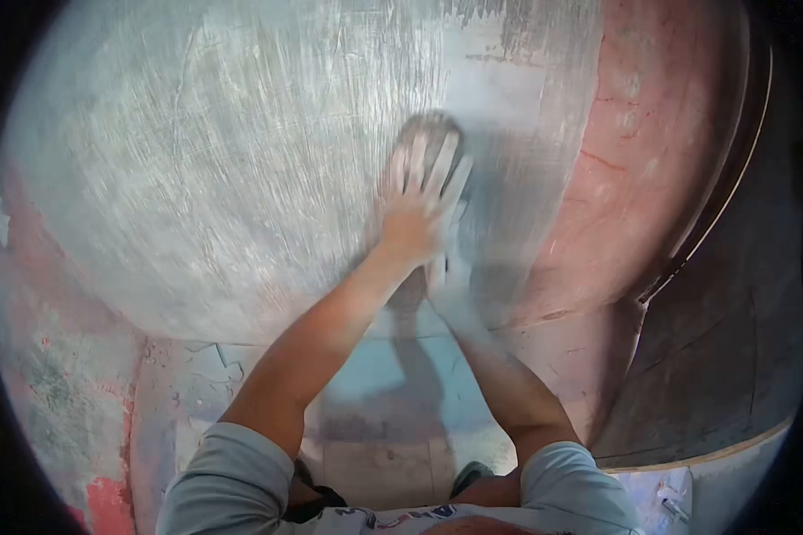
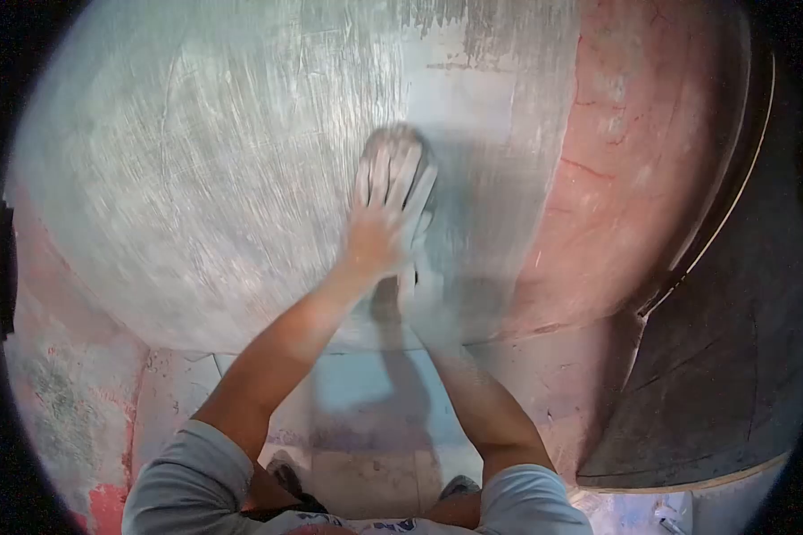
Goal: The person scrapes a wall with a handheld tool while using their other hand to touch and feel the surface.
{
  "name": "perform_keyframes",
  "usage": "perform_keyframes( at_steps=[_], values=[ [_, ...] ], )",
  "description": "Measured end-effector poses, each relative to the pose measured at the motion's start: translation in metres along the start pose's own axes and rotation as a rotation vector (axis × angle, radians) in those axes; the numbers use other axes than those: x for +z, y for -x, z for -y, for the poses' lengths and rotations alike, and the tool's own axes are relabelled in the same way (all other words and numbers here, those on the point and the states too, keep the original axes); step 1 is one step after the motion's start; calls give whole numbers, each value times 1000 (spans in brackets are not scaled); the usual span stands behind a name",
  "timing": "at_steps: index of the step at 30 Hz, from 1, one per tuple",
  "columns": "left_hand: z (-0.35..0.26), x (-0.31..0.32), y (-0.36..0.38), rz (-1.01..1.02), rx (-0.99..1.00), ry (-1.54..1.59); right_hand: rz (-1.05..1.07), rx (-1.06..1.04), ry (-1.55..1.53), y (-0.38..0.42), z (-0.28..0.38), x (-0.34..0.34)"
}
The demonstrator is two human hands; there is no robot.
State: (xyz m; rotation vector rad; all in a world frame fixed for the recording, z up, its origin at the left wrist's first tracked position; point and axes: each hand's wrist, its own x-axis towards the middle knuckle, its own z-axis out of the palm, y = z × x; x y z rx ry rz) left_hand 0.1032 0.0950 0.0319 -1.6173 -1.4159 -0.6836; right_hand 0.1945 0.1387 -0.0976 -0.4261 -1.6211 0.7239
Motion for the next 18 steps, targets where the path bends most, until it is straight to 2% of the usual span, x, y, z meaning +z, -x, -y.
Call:
perform_keyframes(
  at_steps=[2, 3, 7, 9, 10, 13, 14, 16, 17, 18],
  values=[
    [-9, -3, 18, 75, -60, 30, 7, -272, 33, 22, -9, -1],
    [-6, -10, 11, 67, -48, 35, 58, -19, -134, 21, 9, -4],
    [22, -43, -71, -85, 3, -8, 64, 48, -24, -52, 49, -5],
    [26, -50, -95, -116, -3, 4, 2, -7, -79, -86, 89, -13],
    [25, -51, -99, -113, -18, -29, 4, 59, -124, -86, 79, -10],
    [24, -34, -74, -93, 10, -38, 61, 175, -229, -51, 33, 5],
    [17, -27, -54, -40, 3, -19, 60, 215, -143, -30, 6, 14],
    [0, -13, -4, 52, 6, 27, 332, 601, -253, 10, 30, -9],
    [-9, -5, 23, 93, -7, 67, 328, 604, -249, 36, 26, -5],
    [-18, 2, 45, 135, -26, 108, 154, 469, -467, 66, 15, 11]
  ],
)
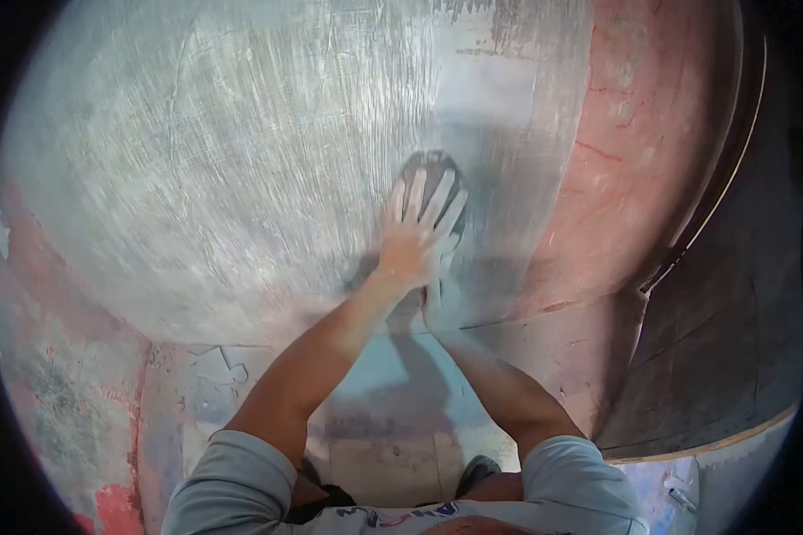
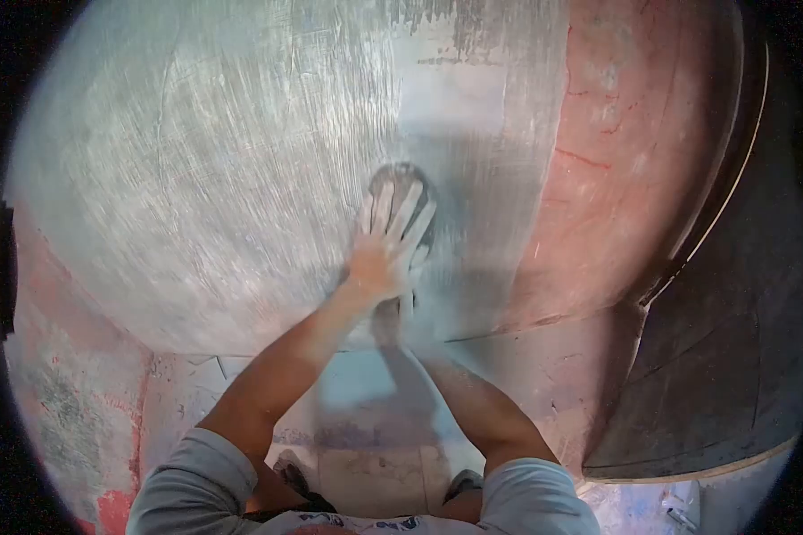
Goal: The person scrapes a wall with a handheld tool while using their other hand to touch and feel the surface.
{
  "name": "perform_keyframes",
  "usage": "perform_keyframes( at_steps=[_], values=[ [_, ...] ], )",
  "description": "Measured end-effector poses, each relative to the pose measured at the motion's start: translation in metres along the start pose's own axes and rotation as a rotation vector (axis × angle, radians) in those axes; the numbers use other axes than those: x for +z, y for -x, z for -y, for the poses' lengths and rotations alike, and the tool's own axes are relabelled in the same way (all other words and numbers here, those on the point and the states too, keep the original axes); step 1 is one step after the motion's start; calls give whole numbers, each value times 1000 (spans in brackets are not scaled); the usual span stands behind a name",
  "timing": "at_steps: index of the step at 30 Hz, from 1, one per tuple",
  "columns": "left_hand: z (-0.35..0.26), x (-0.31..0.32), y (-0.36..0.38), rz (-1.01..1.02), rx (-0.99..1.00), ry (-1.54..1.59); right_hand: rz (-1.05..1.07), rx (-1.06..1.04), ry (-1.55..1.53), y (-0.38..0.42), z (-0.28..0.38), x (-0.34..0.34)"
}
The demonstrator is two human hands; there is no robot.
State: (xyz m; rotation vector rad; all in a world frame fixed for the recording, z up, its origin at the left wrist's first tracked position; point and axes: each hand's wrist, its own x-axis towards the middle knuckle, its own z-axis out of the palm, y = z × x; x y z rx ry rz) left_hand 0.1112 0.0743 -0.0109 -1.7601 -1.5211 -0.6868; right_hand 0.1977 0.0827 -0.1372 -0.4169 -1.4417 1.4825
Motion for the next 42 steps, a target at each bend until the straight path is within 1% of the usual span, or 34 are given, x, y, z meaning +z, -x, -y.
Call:
perform_keyframes(
  at_steps=[1, 2, 4, 5, 7, 9, 10, 11, 12, 13, 14, 15, 16, 17, 19, 20, 22, 23, 25, 26, 29, 30, 32, 33, 36, 37, 39, 40, 41, 42],
  values=[
    [-5, 7, 11, -23, -2, -2, -81, -181, -225, 9, -23, 3],
    [-6, 3, 6, -24, -5, 1, -81, -180, -221, 2, -33, -11],
    [-1, -13, -26, 30, -9, -1, -45, -143, 181, -30, -40, -39],
    [9, -15, -53, -42, 15, -69, -70, -74, 36, -42, 27, -15],
    [18, -39, -110, -41, 13, -164, -161, -640, 417, -88, 55, -15],
    [15, -47, -137, -197, 19, -80, -136, -308, 318, -96, 117, -24],
    [14, -47, -137, -212, 25, -78, -54, -230, 269, -92, 128, -29],
    [12, -44, -134, -173, 13, -93, -51, -230, 264, -91, 115, -32],
    [10, -36, -126, -136, 1, -105, -106, -493, 482, -92, 90, -37],
    [9, -24, -109, -146, 31, -66, -167, -759, 699, -90, 63, -43],
    [5, -15, -88, -111, 24, -32, -98, -475, 426, -75, 33, -42],
    [-1, -6, -63, -75, 12, 6, -75, -373, 452, -57, 2, -52],
    [-6, 6, -38, -97, -12, 65, -52, -269, 478, -40, -16, -60],
    [-14, 3, -26, -100, -11, 67, -53, -271, 481, -28, -16, -58],
    [-21, -7, -19, -15, -84, 70, -139, -486, 397, -16, 0, -43],
    [-17, -12, -25, -20, -73, 58, -97, -318, 330, -14, 15, -43],
    [-4, -30, -59, -161, -4, 97, -214, -346, 139, -27, 65, -20],
    [-2, -46, -87, -146, -30, 23, -136, -351, 98, -38, 100, -19],
    [1, -60, -131, -264, -5, -5, -94, -410, 417, -57, 166, -24],
    [5, -56, -144, -331, 19, 0, -96, -252, 232, -60, 176, -26],
    [0, -59, -140, -279, -8, -9, -110, -309, 321, -58, 169, -26],
    [-1, -52, -127, -207, 7, -23, -98, -440, 475, -60, 132, -36],
    [-6, -32, -84, -117, 1, 23, -133, -486, 459, -36, 97, -34],
    [-10, -22, -64, -47, -20, 13, -150, -504, 429, -26, 70, -34],
    [-16, -17, -41, -65, -39, 70, -158, -518, 410, -14, 48, -37],
    [-13, -29, -53, -68, -32, 61, -174, -475, 381, -19, 71, -30],
    [-4, -49, -96, -185, 18, 43, -213, -442, 287, -39, 119, -17],
    [3, -57, -123, -262, 58, 33, -227, -510, 366, -55, 136, -17],
    [9, -63, -149, -339, 99, 25, -206, -489, 377, -68, 162, -18],
    [9, -75, -170, -311, 86, -17, -181, -465, 389, -74, 190, -16]
  ],
)
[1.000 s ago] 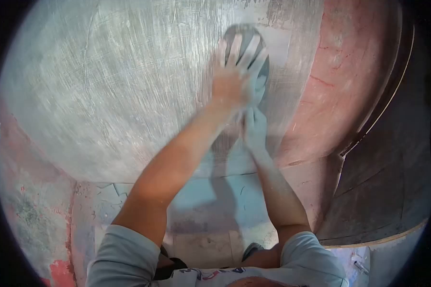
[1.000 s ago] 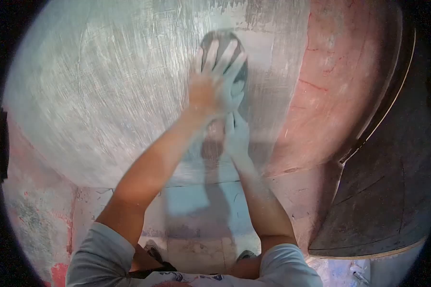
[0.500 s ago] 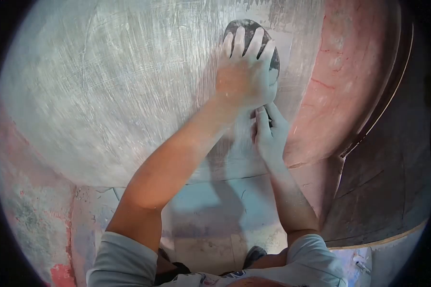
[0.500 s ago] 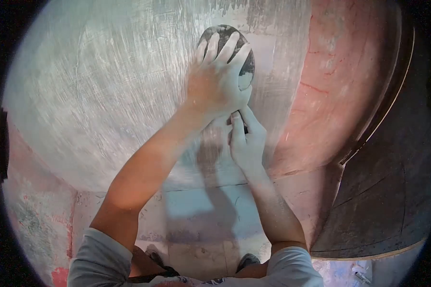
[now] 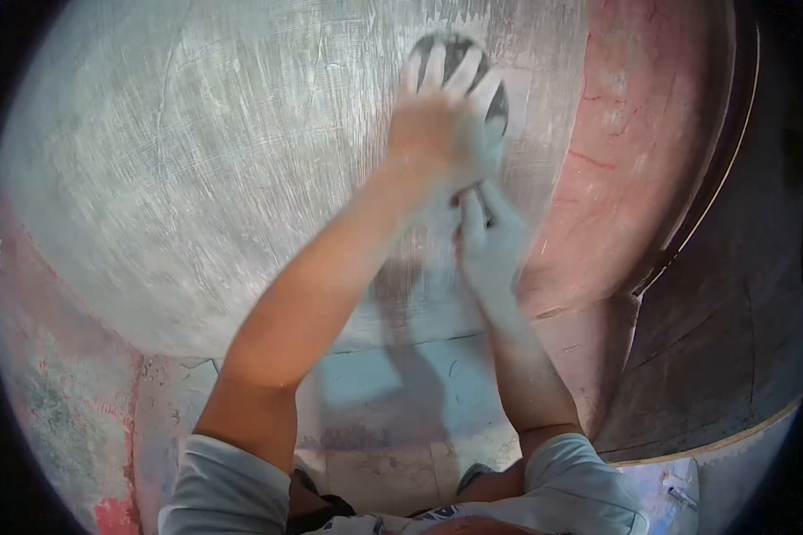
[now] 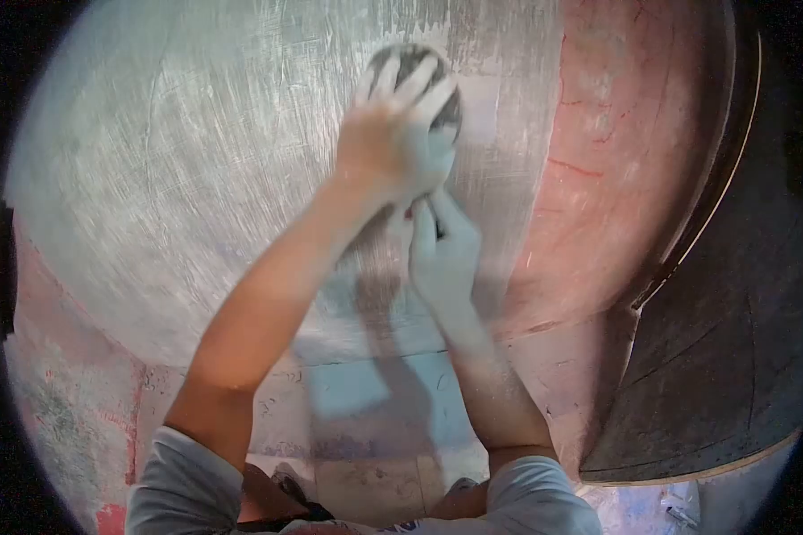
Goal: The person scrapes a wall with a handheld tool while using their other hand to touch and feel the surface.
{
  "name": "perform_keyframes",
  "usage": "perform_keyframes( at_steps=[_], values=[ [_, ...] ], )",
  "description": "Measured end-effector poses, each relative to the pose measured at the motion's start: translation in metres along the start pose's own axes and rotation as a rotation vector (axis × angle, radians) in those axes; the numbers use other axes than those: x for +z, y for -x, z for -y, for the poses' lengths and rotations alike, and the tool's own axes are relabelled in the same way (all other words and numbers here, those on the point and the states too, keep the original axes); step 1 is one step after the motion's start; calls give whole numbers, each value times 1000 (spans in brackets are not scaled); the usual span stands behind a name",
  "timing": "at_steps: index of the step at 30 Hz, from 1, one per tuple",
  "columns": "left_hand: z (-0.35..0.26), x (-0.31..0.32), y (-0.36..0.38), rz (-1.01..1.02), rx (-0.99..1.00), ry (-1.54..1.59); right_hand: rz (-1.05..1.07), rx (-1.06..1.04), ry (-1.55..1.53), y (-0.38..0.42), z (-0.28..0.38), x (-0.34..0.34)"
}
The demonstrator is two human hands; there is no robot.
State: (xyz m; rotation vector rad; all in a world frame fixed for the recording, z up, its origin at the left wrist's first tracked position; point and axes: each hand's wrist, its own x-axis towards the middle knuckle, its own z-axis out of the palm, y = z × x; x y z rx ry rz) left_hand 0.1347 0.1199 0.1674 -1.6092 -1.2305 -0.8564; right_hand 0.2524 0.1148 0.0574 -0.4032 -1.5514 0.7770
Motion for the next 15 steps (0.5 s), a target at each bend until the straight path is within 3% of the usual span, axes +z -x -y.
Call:
perform_keyframes(
  at_steps=[2, 4, 5, 7, 10, 12, 15],
  values=[
    [-3, -7, -23, 2, -42, -25, -10, 40, -93, -12, 21, -4],
    [-5, -3, -7, 20, -36, -49, -8, -8, -27, -6, 12, -6],
    [-9, -1, 6, 33, -30, -68, -7, 66, -66, 9, 1, -1],
    [-22, 8, 60, 133, -63, -39, 56, -35, 103, 47, -54, -3],
    [-44, 23, 144, 285, -129, 29, 46, 35, 11, 121, -98, -3],
    [-48, 18, 138, 279, -136, 38, 68, 20, 23, 129, -107, -6],
    [-33, 8, 88, 218, -105, -39, -17, -59, 13, 73, -65, 0]
  ],
)
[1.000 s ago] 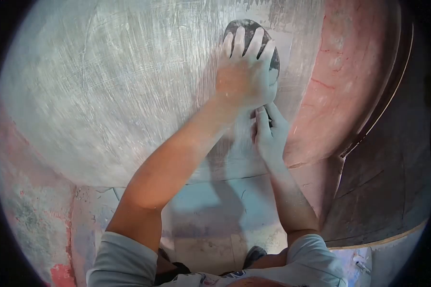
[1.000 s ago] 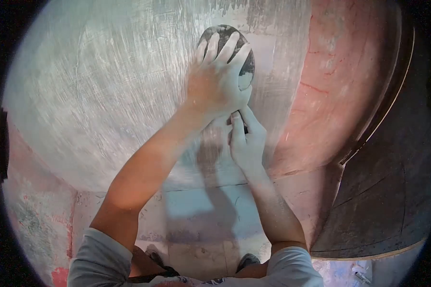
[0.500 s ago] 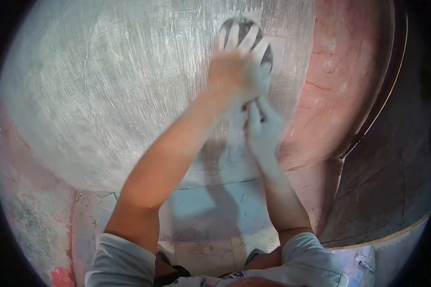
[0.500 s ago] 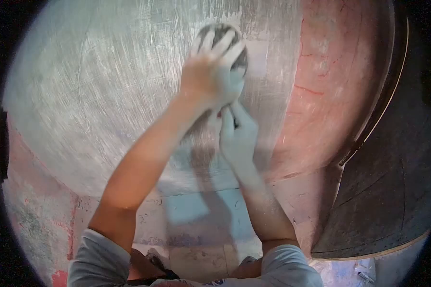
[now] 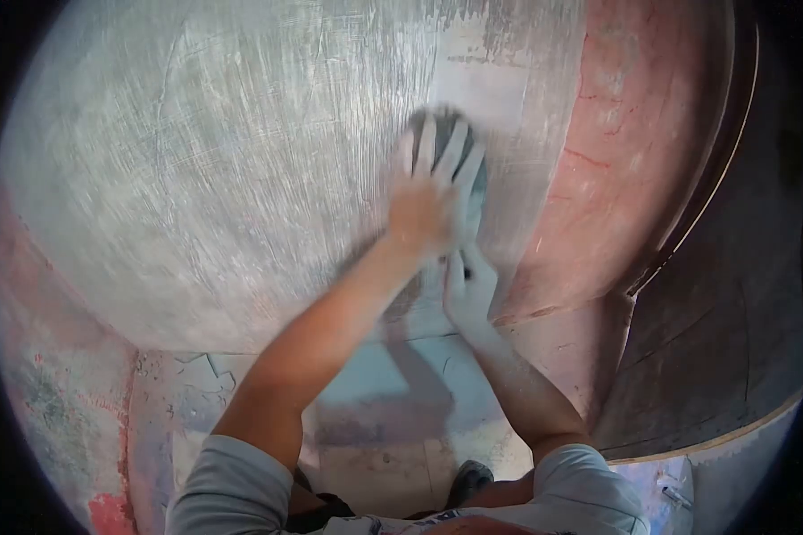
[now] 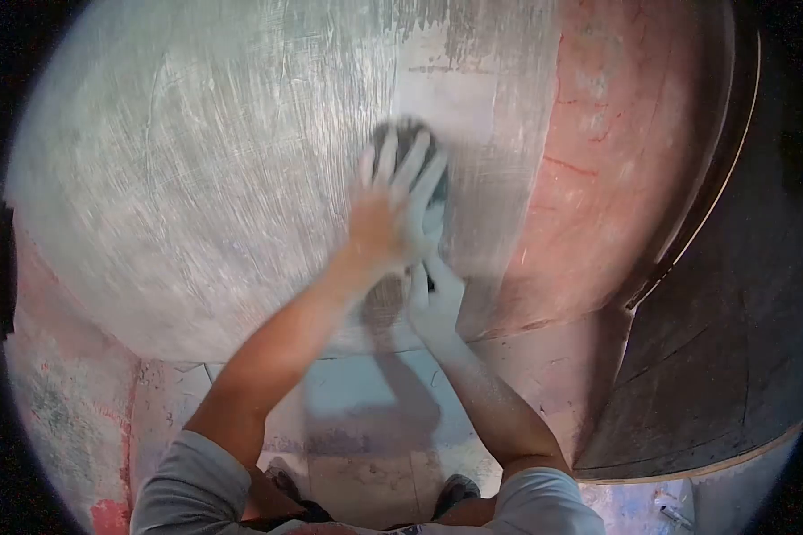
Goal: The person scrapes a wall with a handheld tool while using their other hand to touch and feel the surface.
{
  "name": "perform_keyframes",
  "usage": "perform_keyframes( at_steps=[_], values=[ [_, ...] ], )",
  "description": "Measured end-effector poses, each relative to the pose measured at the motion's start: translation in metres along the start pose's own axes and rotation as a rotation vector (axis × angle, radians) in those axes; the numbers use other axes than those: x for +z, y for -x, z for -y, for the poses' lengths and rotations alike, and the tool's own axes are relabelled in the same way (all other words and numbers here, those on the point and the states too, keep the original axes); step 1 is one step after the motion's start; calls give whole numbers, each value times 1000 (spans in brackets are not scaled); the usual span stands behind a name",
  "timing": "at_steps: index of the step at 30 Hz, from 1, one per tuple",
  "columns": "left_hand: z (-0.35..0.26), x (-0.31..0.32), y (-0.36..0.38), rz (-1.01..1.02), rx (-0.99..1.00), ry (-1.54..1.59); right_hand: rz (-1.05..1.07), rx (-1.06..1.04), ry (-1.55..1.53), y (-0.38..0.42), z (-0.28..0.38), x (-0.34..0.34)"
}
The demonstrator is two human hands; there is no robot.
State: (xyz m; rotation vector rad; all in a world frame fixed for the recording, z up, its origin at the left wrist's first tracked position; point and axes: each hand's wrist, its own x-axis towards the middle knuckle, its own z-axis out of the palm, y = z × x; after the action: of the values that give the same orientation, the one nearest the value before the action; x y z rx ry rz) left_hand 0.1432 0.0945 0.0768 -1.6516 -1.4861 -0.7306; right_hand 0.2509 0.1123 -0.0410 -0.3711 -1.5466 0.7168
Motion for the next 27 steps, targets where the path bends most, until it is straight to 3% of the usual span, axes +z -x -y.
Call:
perform_keyframes(
  at_steps=[2, 5, 8, 11, 13, 15, 18, 21, 24, 25, 27],
  values=[
    [15, -17, -58, -115, 45, -19, 3, 121, -52, -54, 41, -1],
    [17, -39, -114, -147, 25, -4, -22, 37, -123, -103, 81, -9],
    [18, -21, -92, -231, 72, -58, -1, 65, -53, -87, 66, -11],
    [4, 2, -21, -32, 13, -3, 21, 60, -38, -23, -11, -7],
    [-6, 11, 11, 59, -46, 54, 74, 139, 30, 3, -15, -14],
    [2, 11, 6, 54, -25, 20, 36, 114, -19, -3, -8, -4],
    [23, -16, -65, -159, 37, -58, -11, 117, -128, -65, 37, 6],
    [23, -35, -110, -212, 47, -63, 8, 110, -130, -103, 76, -6],
    [24, -20, -82, -219, 78, -30, -18, 92, -92, -77, 46, 4],
    [22, -10, -56, -188, 89, 2, -28, -14, -12, -57, 23, 6],
    [13, 5, -9, -33, 41, 45, -9, 7, -6, -11, -13, 7]
  ],
)
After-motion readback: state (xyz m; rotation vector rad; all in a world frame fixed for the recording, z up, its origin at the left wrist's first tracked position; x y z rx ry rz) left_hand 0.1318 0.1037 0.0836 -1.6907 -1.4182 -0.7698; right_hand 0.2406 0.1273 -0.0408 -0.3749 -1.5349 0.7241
